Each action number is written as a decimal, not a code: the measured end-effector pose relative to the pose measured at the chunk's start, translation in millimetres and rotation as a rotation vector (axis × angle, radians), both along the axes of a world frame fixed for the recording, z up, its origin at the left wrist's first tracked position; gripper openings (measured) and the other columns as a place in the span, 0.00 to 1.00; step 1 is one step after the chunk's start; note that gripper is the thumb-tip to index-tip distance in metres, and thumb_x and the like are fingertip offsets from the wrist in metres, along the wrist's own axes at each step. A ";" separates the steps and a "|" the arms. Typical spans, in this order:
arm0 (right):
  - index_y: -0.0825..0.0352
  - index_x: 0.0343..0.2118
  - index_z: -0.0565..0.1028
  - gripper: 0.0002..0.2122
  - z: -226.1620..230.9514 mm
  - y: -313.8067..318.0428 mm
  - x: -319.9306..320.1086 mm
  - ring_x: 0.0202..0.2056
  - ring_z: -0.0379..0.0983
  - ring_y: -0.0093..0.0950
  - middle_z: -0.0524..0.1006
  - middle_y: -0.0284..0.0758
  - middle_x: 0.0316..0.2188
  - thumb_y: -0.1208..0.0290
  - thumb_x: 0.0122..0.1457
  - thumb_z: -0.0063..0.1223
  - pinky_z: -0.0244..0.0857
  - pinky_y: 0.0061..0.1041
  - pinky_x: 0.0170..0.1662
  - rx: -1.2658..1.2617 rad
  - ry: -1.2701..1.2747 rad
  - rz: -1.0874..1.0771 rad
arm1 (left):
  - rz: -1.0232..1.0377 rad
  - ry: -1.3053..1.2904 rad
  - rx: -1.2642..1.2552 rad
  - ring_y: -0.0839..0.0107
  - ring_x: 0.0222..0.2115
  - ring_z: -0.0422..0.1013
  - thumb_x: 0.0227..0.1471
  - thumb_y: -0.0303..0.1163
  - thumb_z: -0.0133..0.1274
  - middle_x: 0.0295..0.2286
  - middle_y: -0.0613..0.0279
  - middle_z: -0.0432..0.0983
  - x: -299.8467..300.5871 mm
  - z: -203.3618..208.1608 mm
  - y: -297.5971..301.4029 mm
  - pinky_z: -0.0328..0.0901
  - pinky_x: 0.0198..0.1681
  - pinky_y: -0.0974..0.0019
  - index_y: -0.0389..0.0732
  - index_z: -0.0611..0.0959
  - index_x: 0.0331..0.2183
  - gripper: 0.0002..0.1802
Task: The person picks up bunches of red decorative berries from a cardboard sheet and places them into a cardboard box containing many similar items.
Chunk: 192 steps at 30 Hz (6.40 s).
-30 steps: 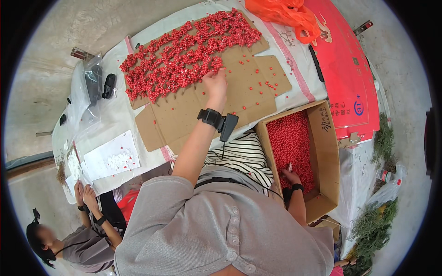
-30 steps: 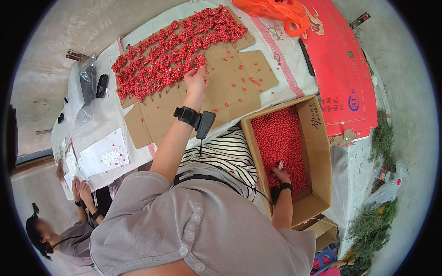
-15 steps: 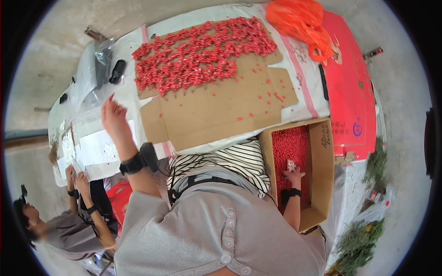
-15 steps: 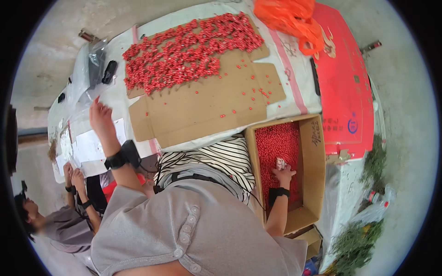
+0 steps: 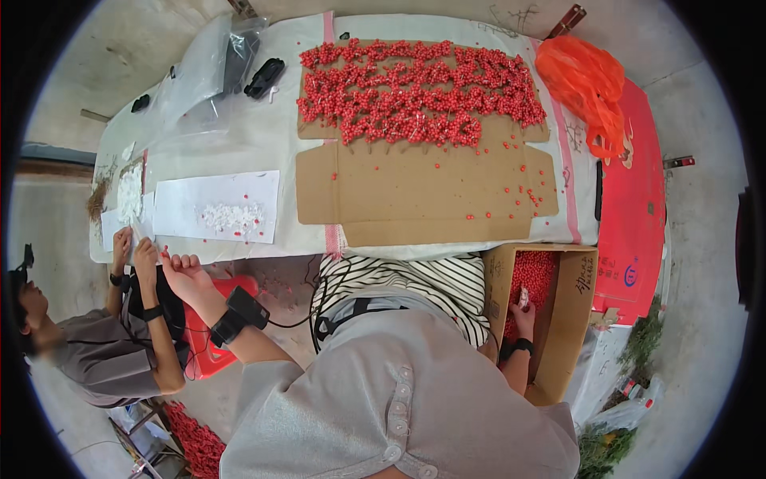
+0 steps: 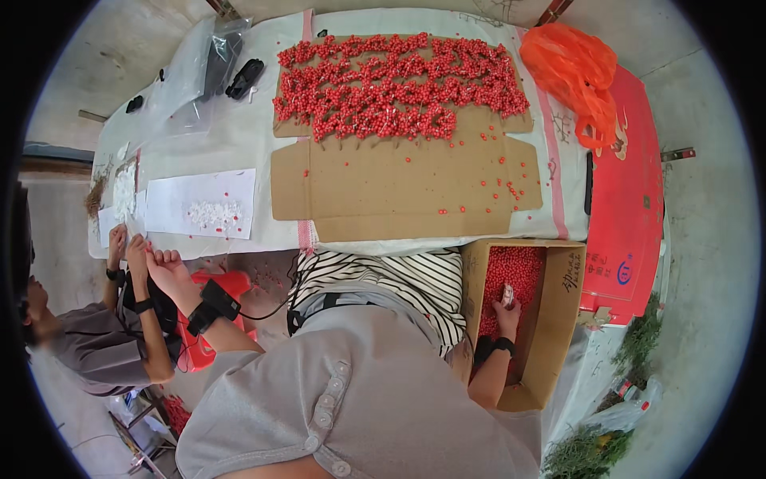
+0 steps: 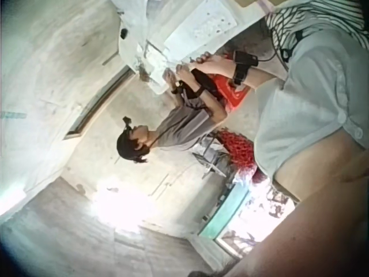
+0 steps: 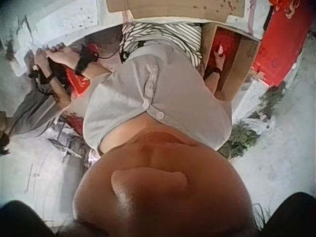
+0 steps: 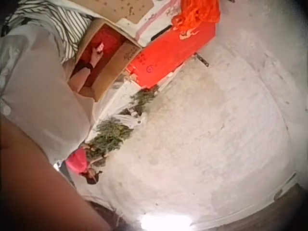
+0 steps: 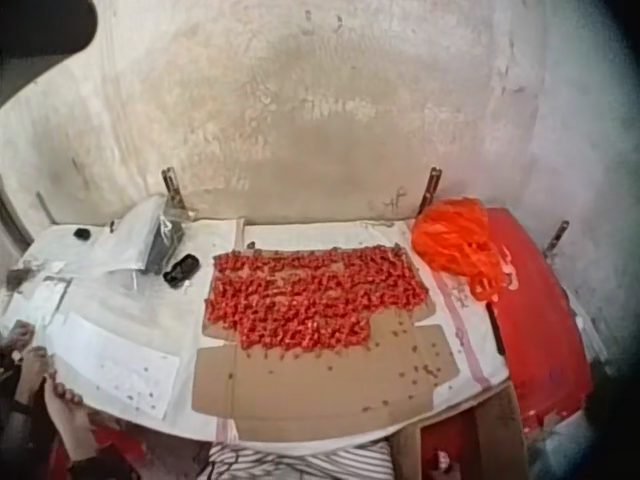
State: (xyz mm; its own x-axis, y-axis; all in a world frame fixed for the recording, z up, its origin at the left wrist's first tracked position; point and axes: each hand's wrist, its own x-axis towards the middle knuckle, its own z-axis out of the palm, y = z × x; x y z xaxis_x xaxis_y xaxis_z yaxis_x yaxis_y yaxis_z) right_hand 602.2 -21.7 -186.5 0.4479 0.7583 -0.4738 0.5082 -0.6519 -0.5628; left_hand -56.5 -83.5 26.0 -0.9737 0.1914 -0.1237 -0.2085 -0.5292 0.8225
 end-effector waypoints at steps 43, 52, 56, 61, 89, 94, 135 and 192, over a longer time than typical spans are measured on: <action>0.74 0.30 0.63 0.20 -12.7 -12.5 -6.1 0.23 0.61 0.22 0.67 0.34 0.24 0.62 0.36 0.49 0.56 0.20 0.25 -0.229 0.207 0.005 | -0.653 -0.073 0.376 0.66 0.28 0.61 0.44 0.47 0.29 0.26 0.57 0.62 26.8 -28.9 17.8 0.59 0.36 0.64 0.36 0.61 0.40 0.26; 0.69 0.37 0.61 0.23 11.7 -0.9 -21.5 0.24 0.65 0.24 0.67 0.34 0.23 0.65 0.36 0.50 0.59 0.17 0.26 -0.301 -0.251 0.034 | -0.118 0.013 -0.084 0.68 0.32 0.62 0.43 0.22 0.38 0.31 0.55 0.61 23.2 -34.4 21.2 0.61 0.33 0.74 0.32 0.59 0.38 0.17; 0.64 0.42 0.57 0.27 59.4 12.9 -25.8 0.26 0.66 0.25 0.67 0.34 0.29 0.66 0.35 0.50 0.60 0.22 0.28 -0.469 0.222 0.051 | -0.255 -0.070 -0.157 0.76 0.24 0.63 0.41 0.26 0.43 0.27 0.63 0.64 23.6 -33.7 14.6 0.59 0.25 0.80 0.35 0.65 0.37 0.16; 0.64 0.42 0.56 0.26 31.4 2.1 -4.3 0.26 0.66 0.25 0.67 0.33 0.31 0.68 0.36 0.49 0.59 0.22 0.27 -0.335 0.354 0.083 | 0.008 -0.163 -0.469 0.81 0.14 0.57 0.39 0.28 0.44 0.20 0.65 0.65 12.1 -48.0 5.1 0.51 0.14 0.81 0.36 0.70 0.33 0.13; 0.71 0.39 0.60 0.20 14.3 -16.7 -19.5 0.29 0.66 0.27 0.68 0.38 0.31 0.66 0.43 0.46 0.61 0.23 0.29 -0.433 0.459 -0.037 | -0.408 0.838 -1.891 0.61 0.27 0.66 0.38 0.29 0.36 0.24 0.57 0.70 -28.6 -30.7 51.9 0.60 0.27 0.64 0.47 0.75 0.25 0.12; 0.73 0.37 0.60 0.20 21.8 -15.0 -29.5 0.28 0.67 0.26 0.68 0.37 0.29 0.64 0.45 0.45 0.62 0.21 0.28 -0.419 0.493 -0.023 | -0.485 0.897 -1.747 0.59 0.27 0.66 0.39 0.28 0.36 0.26 0.54 0.69 -29.5 -39.4 38.9 0.61 0.28 0.64 0.49 0.76 0.28 0.14; 0.74 0.35 0.59 0.22 -0.9 -18.2 -10.7 0.26 0.67 0.26 0.68 0.39 0.27 0.61 0.43 0.45 0.62 0.23 0.27 -0.442 0.431 0.035 | -0.569 0.859 -1.832 0.56 0.27 0.65 0.41 0.27 0.34 0.26 0.48 0.68 -2.7 -69.5 37.1 0.59 0.29 0.62 0.50 0.70 0.38 0.19; 0.72 0.21 0.67 0.14 20.5 -17.0 -25.1 0.17 0.64 0.21 0.69 0.35 0.17 0.65 0.39 0.51 0.58 0.17 0.19 -0.195 0.470 -0.207 | -0.053 0.862 -1.588 0.63 0.21 0.67 0.36 0.35 0.47 0.21 0.55 0.71 -29.1 -39.6 -9.9 0.60 0.25 0.66 0.39 0.77 0.25 0.11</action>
